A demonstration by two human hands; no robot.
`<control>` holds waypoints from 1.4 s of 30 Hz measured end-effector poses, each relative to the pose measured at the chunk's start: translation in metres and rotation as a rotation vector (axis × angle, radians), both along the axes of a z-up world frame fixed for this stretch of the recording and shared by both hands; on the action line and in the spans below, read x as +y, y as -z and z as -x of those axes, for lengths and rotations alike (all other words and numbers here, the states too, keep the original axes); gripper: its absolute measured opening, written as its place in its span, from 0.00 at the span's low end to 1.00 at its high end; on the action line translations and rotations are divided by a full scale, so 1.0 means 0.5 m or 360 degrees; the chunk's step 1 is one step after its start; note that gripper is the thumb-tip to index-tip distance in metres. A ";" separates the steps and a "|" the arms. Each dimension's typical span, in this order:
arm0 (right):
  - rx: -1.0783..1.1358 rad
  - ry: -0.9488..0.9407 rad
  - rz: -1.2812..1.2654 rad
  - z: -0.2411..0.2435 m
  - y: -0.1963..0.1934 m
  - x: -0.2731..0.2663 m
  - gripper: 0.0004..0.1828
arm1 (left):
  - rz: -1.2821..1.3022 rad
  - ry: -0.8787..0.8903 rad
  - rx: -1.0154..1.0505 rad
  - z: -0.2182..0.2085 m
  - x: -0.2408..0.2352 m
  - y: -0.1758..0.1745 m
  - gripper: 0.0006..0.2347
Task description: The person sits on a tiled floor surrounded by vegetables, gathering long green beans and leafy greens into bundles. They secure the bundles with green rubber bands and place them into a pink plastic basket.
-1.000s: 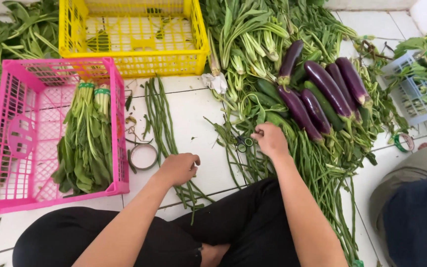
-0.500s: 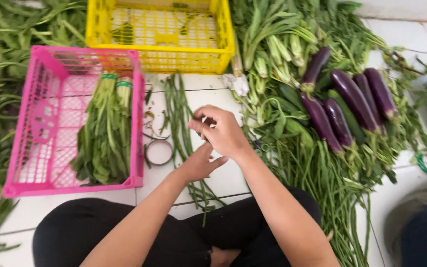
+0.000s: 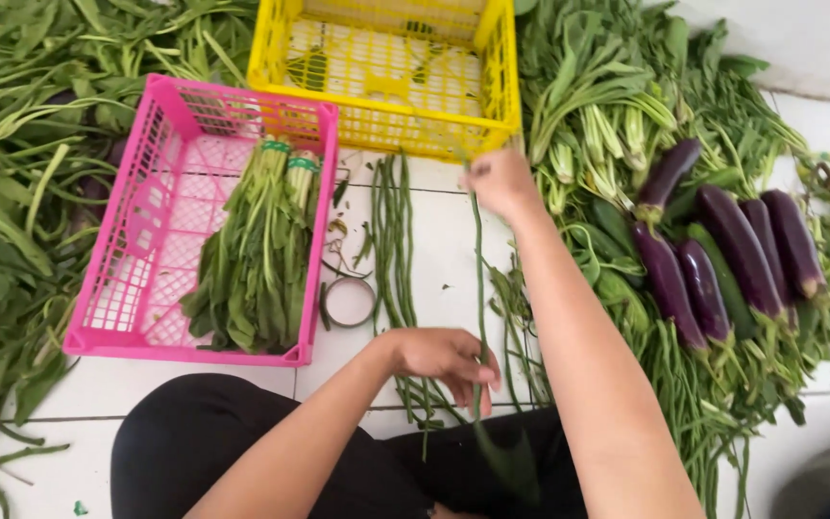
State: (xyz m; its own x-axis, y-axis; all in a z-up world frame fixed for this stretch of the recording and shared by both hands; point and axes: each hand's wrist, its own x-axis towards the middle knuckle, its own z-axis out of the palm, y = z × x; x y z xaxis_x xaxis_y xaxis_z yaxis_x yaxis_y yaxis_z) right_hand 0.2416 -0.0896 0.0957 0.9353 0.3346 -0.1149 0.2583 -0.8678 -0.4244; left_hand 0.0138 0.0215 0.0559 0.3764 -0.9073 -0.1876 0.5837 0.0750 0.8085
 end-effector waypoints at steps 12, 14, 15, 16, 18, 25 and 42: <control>0.0248 0.0389 0.0060 0.032 0.313 0.016 0.13 | -0.1365 -0.0014 -0.0379 0.009 -0.011 -0.008 0.14; 0.0227 0.0361 -0.0008 0.037 0.313 0.040 0.15 | -0.1448 -0.0010 -0.0412 0.006 -0.010 0.025 0.13; 0.0198 0.0342 -0.0074 0.040 0.312 0.052 0.18 | -0.1528 -0.0003 -0.0456 0.004 -0.010 0.041 0.13; 0.0207 0.0339 -0.0077 0.040 0.311 0.063 0.18 | -0.1532 0.0000 -0.0448 -0.001 -0.004 0.033 0.13; 0.0280 0.0349 -0.0314 0.044 0.308 0.084 0.14 | -0.1682 0.0091 -0.0383 -0.008 0.004 0.017 0.11; 0.0260 0.0412 -0.0266 0.054 0.288 0.141 0.11 | -0.2044 0.0123 -0.0945 0.007 -0.043 0.232 0.07; 0.0315 0.0293 -0.0131 0.044 0.260 0.174 0.26 | -0.1973 0.0177 -0.0905 0.001 -0.028 0.158 0.08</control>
